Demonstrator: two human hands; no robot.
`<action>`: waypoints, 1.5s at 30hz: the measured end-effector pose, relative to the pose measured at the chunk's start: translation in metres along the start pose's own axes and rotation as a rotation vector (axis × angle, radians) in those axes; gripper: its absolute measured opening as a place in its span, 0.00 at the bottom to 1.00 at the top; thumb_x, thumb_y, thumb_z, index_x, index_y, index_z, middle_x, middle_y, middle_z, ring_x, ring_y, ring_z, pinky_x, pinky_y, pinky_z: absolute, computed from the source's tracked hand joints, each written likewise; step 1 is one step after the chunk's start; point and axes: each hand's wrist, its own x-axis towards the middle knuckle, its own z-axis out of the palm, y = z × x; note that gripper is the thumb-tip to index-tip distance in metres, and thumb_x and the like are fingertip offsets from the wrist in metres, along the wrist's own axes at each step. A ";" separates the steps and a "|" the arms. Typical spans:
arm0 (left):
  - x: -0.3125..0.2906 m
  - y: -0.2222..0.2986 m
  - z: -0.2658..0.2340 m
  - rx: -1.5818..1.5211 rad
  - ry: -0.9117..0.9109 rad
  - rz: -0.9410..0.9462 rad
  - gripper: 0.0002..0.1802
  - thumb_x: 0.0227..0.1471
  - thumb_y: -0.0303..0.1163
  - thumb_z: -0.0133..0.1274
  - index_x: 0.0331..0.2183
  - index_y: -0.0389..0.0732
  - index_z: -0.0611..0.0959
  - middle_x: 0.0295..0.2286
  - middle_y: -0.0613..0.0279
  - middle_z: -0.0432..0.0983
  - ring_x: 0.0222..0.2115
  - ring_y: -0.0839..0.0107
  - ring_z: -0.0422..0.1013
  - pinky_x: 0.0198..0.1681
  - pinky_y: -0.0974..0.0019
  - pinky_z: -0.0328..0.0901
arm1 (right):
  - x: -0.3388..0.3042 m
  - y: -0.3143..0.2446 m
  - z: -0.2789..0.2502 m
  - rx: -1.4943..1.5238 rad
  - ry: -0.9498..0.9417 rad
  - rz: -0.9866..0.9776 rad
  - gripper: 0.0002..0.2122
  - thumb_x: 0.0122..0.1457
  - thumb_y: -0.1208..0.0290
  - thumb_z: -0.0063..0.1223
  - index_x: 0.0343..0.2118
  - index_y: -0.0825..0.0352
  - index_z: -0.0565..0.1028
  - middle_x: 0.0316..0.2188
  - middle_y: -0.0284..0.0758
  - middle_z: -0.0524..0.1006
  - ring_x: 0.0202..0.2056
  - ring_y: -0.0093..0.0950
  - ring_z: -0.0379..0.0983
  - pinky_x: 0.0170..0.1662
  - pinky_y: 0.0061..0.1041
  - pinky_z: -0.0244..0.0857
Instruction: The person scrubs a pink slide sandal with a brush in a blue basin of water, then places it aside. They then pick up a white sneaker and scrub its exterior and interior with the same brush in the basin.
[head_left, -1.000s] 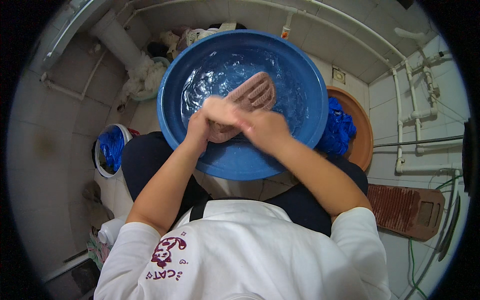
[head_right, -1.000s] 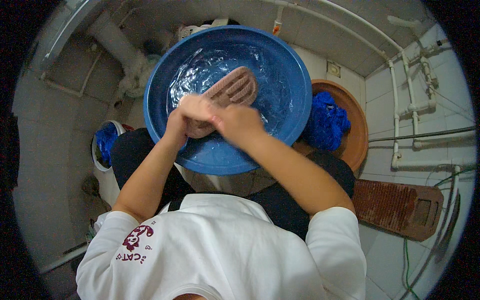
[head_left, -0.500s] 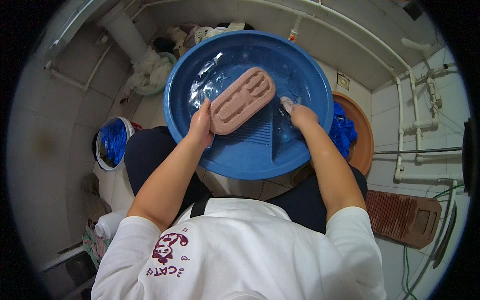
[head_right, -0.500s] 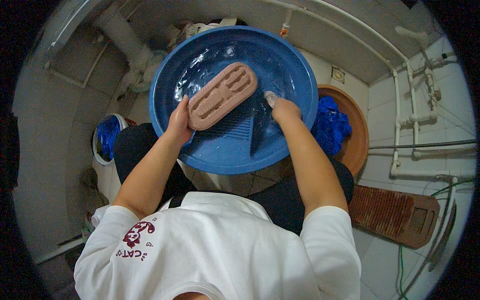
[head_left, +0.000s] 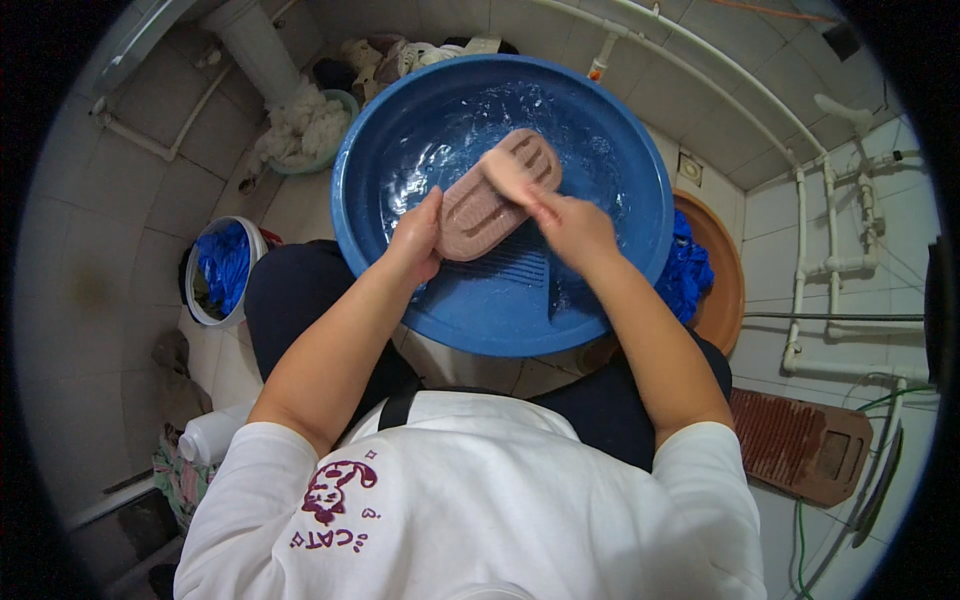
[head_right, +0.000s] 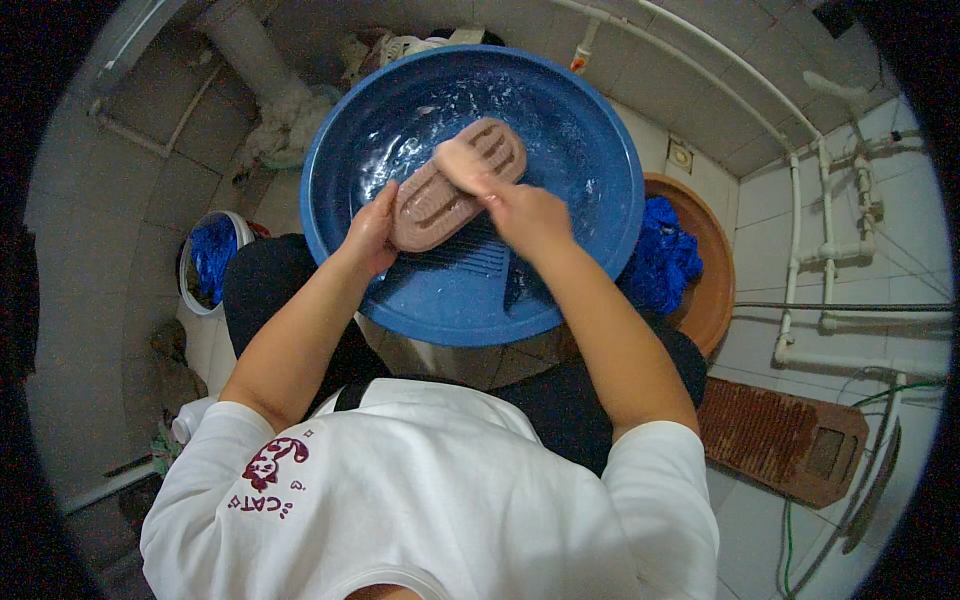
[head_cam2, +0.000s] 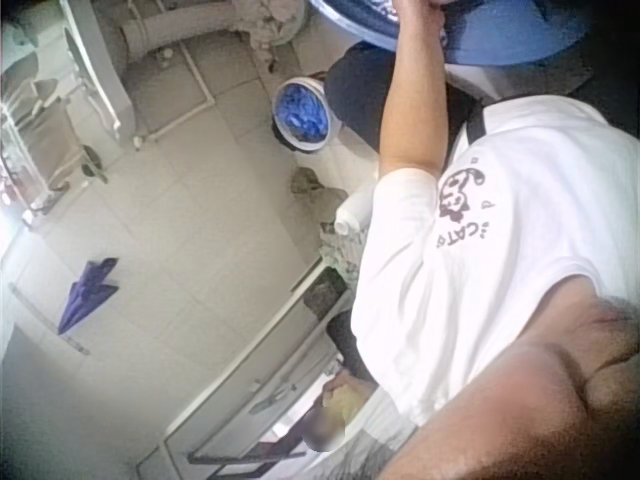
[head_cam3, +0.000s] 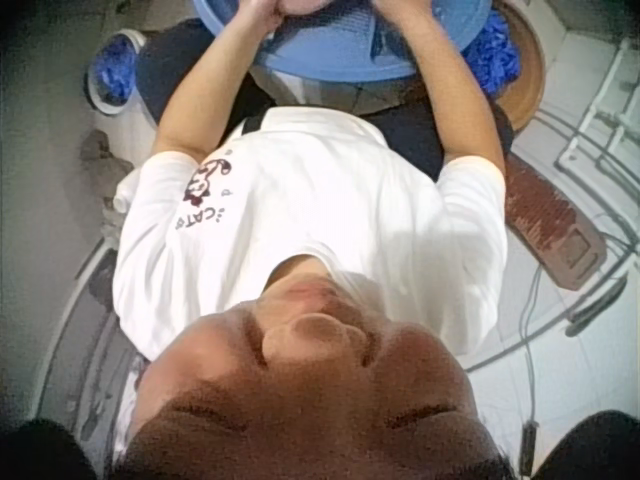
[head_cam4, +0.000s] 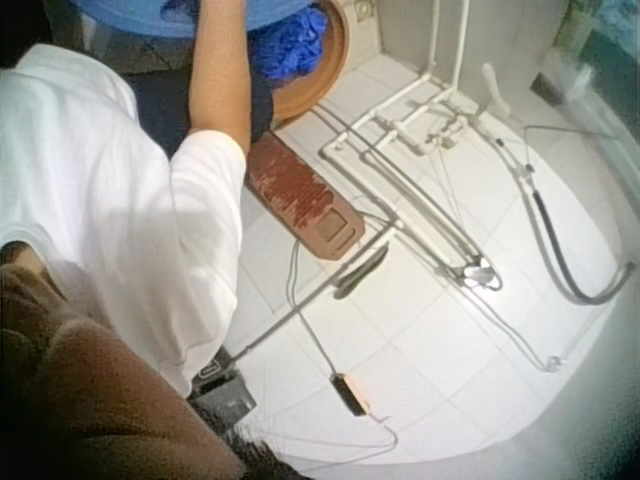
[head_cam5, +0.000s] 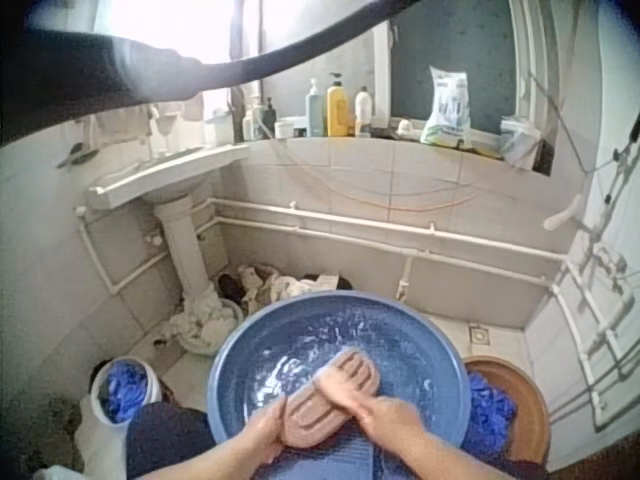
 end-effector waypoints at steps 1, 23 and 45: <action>0.002 -0.001 0.000 0.017 -0.005 0.010 0.24 0.58 0.47 0.36 0.42 0.36 0.75 0.40 0.57 0.74 0.41 0.65 0.70 0.47 0.63 0.62 | 0.004 0.008 -0.003 0.008 0.026 0.093 0.16 0.56 0.58 0.45 0.49 0.46 0.70 0.26 0.40 0.76 0.29 0.40 0.73 0.32 0.36 0.66; 0.000 -0.001 -0.003 0.003 0.019 0.100 0.25 0.58 0.49 0.39 0.44 0.37 0.72 0.40 0.58 0.73 0.40 0.65 0.69 0.45 0.62 0.61 | 0.003 0.090 0.015 -0.176 -0.198 0.377 0.18 0.60 0.57 0.35 0.52 0.50 0.67 0.40 0.46 0.74 0.42 0.43 0.71 0.43 0.39 0.65; -0.001 -0.003 -0.006 0.061 0.039 0.071 0.23 0.56 0.48 0.41 0.42 0.39 0.74 0.35 0.60 0.74 0.35 0.69 0.70 0.38 0.67 0.64 | -0.012 -0.024 0.014 0.071 -0.047 0.017 0.15 0.57 0.56 0.45 0.47 0.48 0.72 0.31 0.45 0.76 0.32 0.44 0.72 0.35 0.38 0.66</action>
